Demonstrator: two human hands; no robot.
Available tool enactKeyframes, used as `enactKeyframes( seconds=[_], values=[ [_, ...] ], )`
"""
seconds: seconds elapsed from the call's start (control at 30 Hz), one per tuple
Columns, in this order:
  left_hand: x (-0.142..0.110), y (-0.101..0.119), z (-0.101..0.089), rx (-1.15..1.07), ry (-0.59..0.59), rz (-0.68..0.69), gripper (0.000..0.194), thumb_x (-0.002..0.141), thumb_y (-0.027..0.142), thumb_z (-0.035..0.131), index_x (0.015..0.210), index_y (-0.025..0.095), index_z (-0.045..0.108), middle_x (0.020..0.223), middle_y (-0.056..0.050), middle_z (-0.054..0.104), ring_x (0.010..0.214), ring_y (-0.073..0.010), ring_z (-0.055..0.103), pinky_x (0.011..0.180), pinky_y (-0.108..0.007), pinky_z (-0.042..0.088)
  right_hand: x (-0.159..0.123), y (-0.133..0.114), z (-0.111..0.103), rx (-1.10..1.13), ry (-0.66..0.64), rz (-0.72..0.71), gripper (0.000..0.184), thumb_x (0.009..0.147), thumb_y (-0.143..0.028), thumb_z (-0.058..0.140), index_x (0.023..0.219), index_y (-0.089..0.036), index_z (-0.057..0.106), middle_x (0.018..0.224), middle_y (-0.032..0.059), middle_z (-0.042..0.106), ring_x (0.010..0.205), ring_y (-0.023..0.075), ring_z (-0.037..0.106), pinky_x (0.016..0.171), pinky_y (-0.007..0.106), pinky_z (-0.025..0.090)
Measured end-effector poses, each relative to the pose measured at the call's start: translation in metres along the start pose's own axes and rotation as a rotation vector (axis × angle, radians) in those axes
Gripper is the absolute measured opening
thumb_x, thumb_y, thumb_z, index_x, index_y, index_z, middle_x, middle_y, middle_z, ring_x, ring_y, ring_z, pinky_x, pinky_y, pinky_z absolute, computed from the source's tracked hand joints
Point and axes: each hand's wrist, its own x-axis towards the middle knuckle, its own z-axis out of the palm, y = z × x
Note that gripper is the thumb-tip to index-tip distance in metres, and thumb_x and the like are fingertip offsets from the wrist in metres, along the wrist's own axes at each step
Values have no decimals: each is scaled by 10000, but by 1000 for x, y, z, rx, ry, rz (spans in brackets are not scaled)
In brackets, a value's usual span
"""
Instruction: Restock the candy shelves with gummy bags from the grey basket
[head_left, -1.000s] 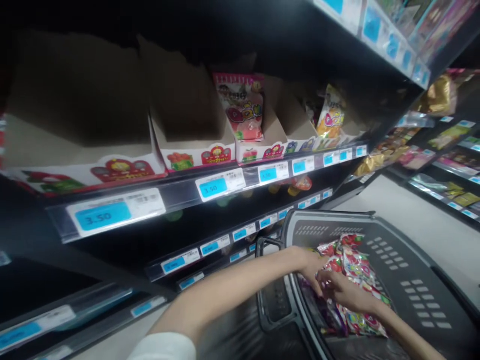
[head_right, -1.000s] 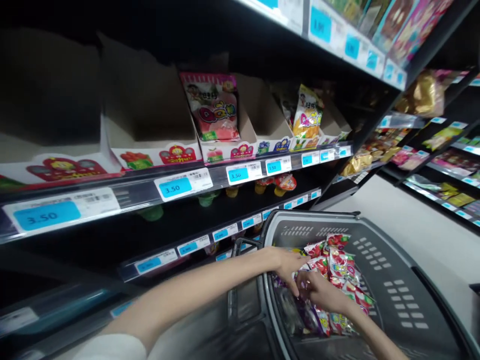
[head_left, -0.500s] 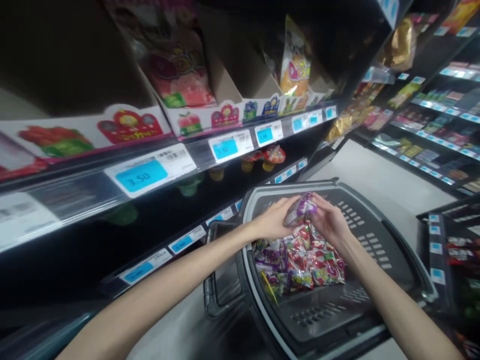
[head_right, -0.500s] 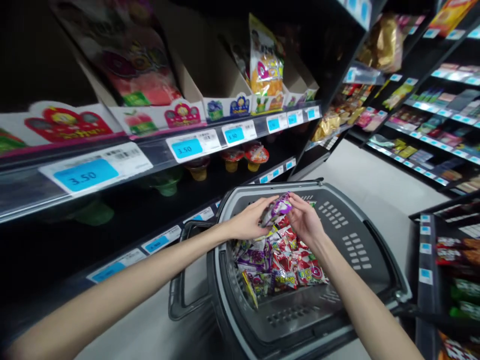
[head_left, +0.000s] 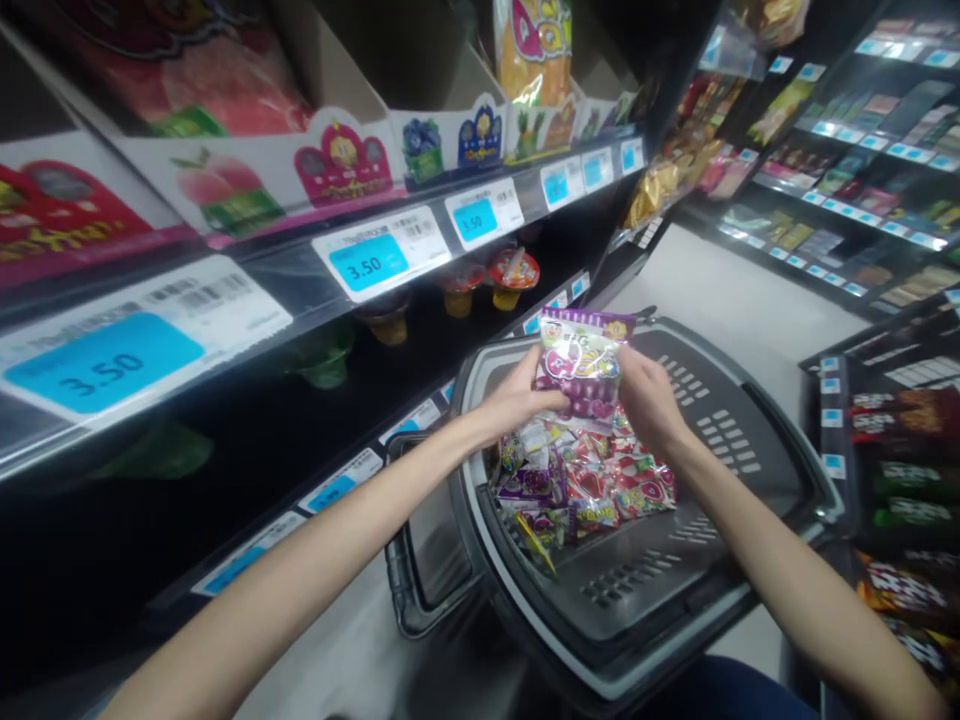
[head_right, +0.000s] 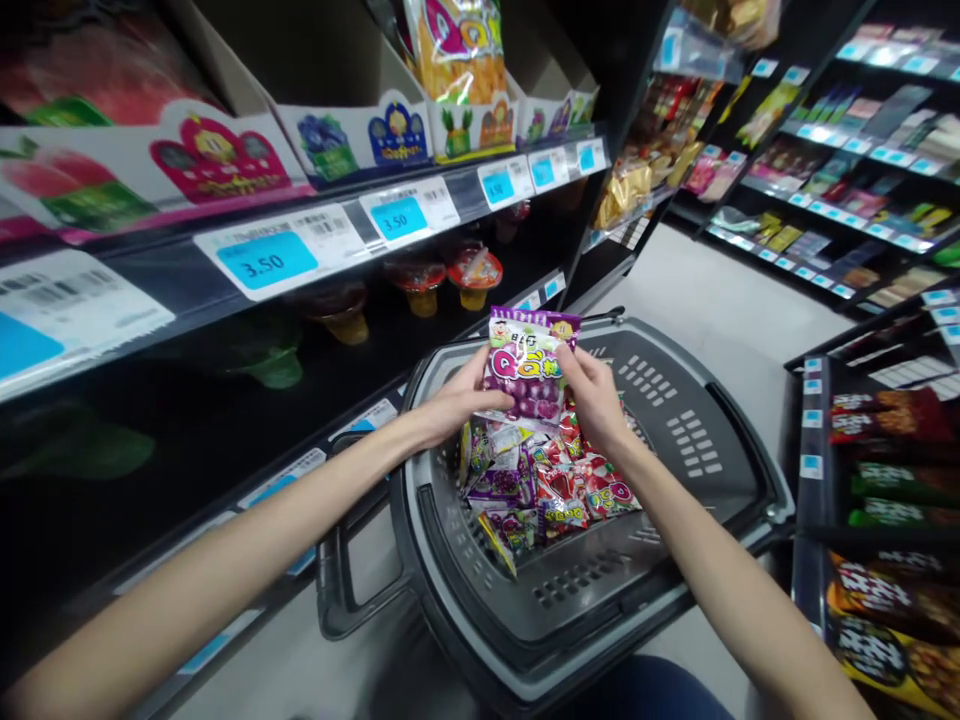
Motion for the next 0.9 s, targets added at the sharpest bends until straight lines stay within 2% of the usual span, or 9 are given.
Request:
enactKeyframes(
  seconds=[0.07, 0.13, 0.27, 0.4, 0.5, 0.7, 0.9],
  values=[
    [0, -5, 2, 59, -97, 100, 903, 650, 172, 724, 1485, 160, 380, 1441, -137, 523, 1279, -280, 550, 1141, -442, 433, -3, 3, 5, 35, 12, 62, 438, 795, -649, 729, 803, -213, 693, 798, 39, 700, 773, 190, 670, 680, 326, 572],
    [1, -12, 4, 60, -147, 149, 978, 631, 146, 780, 1511, 164, 353, 1476, -165, 483, 1341, -317, 505, 1167, -481, 406, -6, 4, 9, 89, 77, 103, 447, 785, -645, 740, 801, -202, 689, 794, 55, 713, 793, 216, 689, 716, 366, 582],
    [4, -20, 6, -76, -167, 74, 1047, 638, 117, 810, 1544, 211, 296, 1461, -184, 500, 1282, -348, 566, 1080, -522, 500, -7, 0, 13, 178, 154, 163, 439, 788, -634, 731, 851, -201, 701, 844, 82, 741, 864, 254, 711, 774, 417, 590],
    [4, -19, 6, -77, -167, -5, 1058, 621, 102, 828, 1533, 247, 310, 1430, -181, 530, 1131, -342, 652, 955, -532, 581, -8, -3, 12, 230, 162, 212, 430, 756, -602, 765, 865, -190, 711, 873, 97, 753, 920, 279, 715, 817, 446, 591],
    [2, -16, 7, -79, -175, -17, 1074, 612, 108, 833, 1533, 260, 301, 1439, -180, 518, 1075, -326, 672, 928, -530, 595, -9, -5, 12, 263, 156, 233, 438, 756, -596, 763, 894, -183, 719, 880, 101, 756, 942, 288, 715, 836, 457, 589],
    [1, -14, 8, -84, -204, 18, 1097, 621, 116, 823, 1550, 278, 264, 1469, -178, 483, 1123, -330, 652, 914, -498, 607, -10, -7, 14, 305, 162, 278, 456, 793, -599, 724, 985, -186, 722, 869, 99, 758, 943, 295, 718, 869, 487, 579],
    [2, -24, 5, 0, -198, 71, 1076, 665, 193, 837, 1556, 311, 247, 1410, -157, 528, 1061, -294, 669, 933, -524, 596, -9, -9, 14, 301, 151, 268, 467, 810, -599, 711, 1023, -183, 716, 832, 86, 749, 896, 280, 723, 838, 465, 592]
  ],
)
